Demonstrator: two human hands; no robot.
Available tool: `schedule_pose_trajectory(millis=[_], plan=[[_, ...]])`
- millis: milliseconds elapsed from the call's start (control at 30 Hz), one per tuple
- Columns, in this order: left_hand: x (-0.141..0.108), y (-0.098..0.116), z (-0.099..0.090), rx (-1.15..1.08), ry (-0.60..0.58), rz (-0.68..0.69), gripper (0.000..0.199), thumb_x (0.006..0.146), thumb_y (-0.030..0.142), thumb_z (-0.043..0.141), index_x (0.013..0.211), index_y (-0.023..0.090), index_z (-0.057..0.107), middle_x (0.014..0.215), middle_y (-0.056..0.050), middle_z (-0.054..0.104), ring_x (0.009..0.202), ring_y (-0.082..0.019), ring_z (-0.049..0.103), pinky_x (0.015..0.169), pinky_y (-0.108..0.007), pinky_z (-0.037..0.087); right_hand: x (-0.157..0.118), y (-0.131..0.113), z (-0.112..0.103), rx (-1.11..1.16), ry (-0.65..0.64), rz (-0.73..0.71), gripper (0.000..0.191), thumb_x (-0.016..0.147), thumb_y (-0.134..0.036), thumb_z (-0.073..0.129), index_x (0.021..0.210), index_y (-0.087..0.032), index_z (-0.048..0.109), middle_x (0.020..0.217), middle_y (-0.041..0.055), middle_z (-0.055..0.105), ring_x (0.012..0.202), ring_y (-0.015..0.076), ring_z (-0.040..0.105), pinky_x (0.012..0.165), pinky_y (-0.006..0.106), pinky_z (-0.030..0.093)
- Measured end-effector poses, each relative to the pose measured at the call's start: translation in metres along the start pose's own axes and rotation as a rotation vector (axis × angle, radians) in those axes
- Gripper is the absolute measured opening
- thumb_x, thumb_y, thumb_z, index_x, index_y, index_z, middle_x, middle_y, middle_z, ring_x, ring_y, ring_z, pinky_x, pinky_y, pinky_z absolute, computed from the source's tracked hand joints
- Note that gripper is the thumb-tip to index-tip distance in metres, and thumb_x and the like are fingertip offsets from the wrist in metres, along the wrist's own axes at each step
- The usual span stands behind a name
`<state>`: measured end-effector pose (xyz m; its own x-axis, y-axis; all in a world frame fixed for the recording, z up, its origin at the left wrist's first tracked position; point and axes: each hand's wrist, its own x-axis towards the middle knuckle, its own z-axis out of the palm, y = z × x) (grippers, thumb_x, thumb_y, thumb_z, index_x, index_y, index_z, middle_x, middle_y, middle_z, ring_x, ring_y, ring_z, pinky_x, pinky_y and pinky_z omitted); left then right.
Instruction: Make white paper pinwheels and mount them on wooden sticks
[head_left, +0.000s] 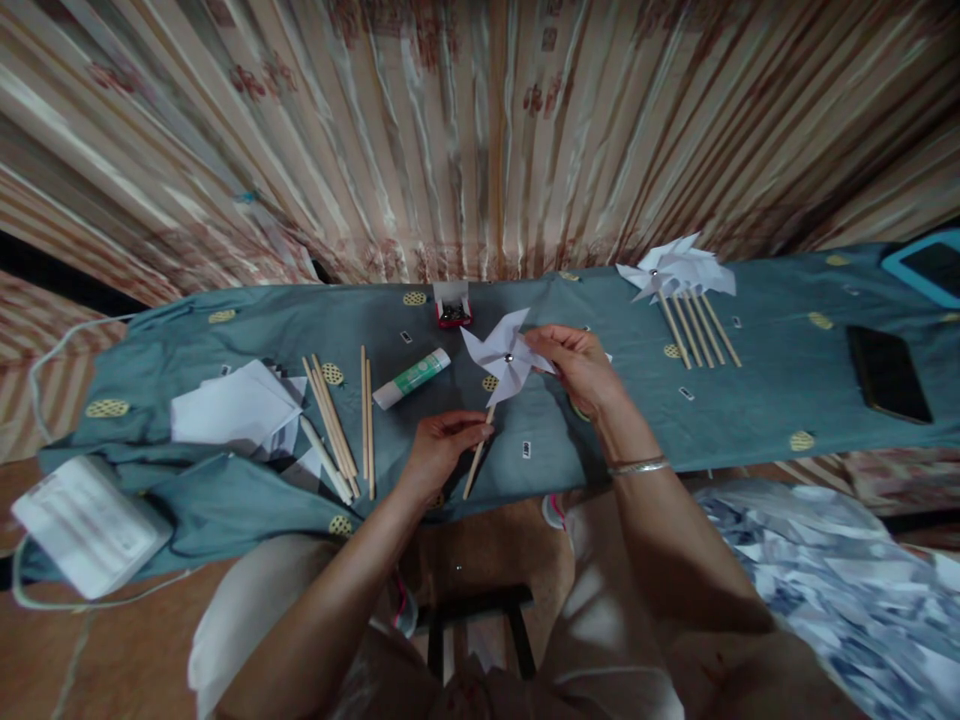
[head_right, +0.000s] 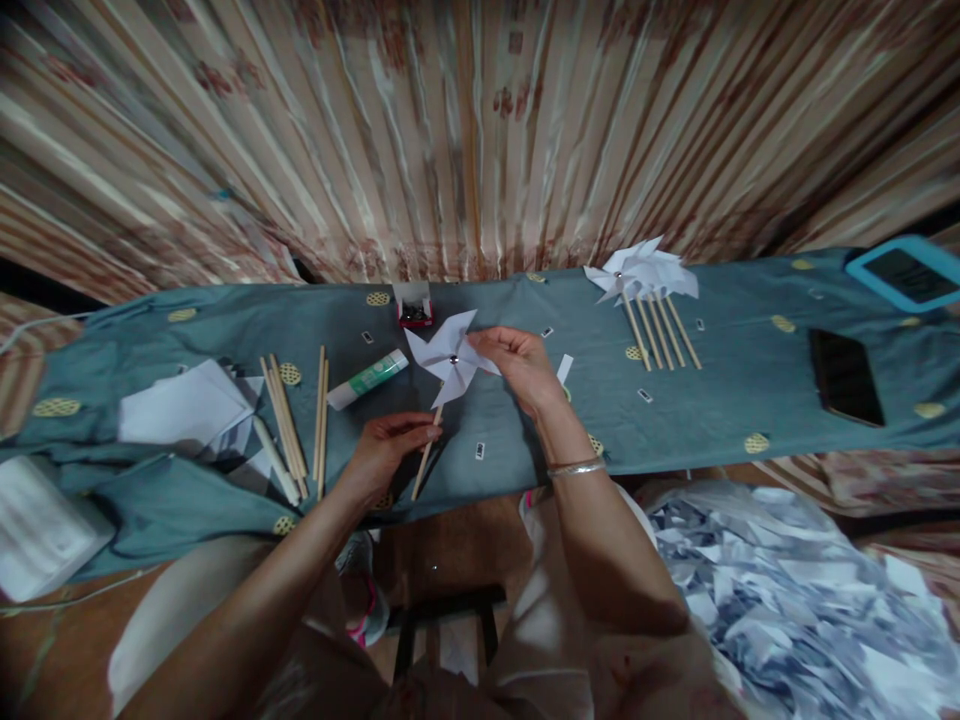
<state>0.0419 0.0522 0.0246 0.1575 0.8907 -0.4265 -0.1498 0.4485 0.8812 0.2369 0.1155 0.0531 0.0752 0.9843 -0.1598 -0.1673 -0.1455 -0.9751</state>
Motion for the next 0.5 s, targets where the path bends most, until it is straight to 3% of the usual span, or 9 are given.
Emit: schedule_pose_trajectory(millis=[133,333,500], plan=[[0.0005,0.0018,-0.0005,-0.007,0.025,0.008,0.029,0.050,0.036,0.089,0.071,0.019,0.080,0.069,-0.002,0.074,0.063,-0.014,0.060,0.063,-0.025,0.045,0.0008,0.0027,-0.0039,0.003,-0.001,-0.008,0.038,0.059,-0.056,0.085,0.063,-0.022,0.069,0.058,-0.0037,0.063,0.053,0.0101,0.048,0.051,0.026,0.035],[0.0027,0.0047,-0.0025,-0.029,0.064,0.009,0.032,0.047,0.038,0.091,0.071,0.019,0.079,0.070,-0.003,0.074,0.065,-0.015,0.062,0.066,-0.026,0.047,-0.0003,0.0000,-0.0027,-0.018,-0.007,0.013,0.036,0.053,-0.052,0.088,0.062,-0.022,0.071,0.053,-0.0052,0.058,0.050,0.0082,0.043,0.050,0.024,0.033],[0.0048,0.0052,-0.0047,-0.033,0.089,0.030,0.035,0.046,0.040,0.091,0.072,0.019,0.079,0.072,-0.004,0.075,0.068,-0.017,0.064,0.067,-0.028,0.049,-0.0035,-0.0047,0.0014,0.018,-0.022,0.043,0.037,0.049,-0.050,0.090,0.063,-0.021,0.072,0.055,-0.0042,0.061,0.052,0.0080,0.048,0.051,0.023,0.038]])
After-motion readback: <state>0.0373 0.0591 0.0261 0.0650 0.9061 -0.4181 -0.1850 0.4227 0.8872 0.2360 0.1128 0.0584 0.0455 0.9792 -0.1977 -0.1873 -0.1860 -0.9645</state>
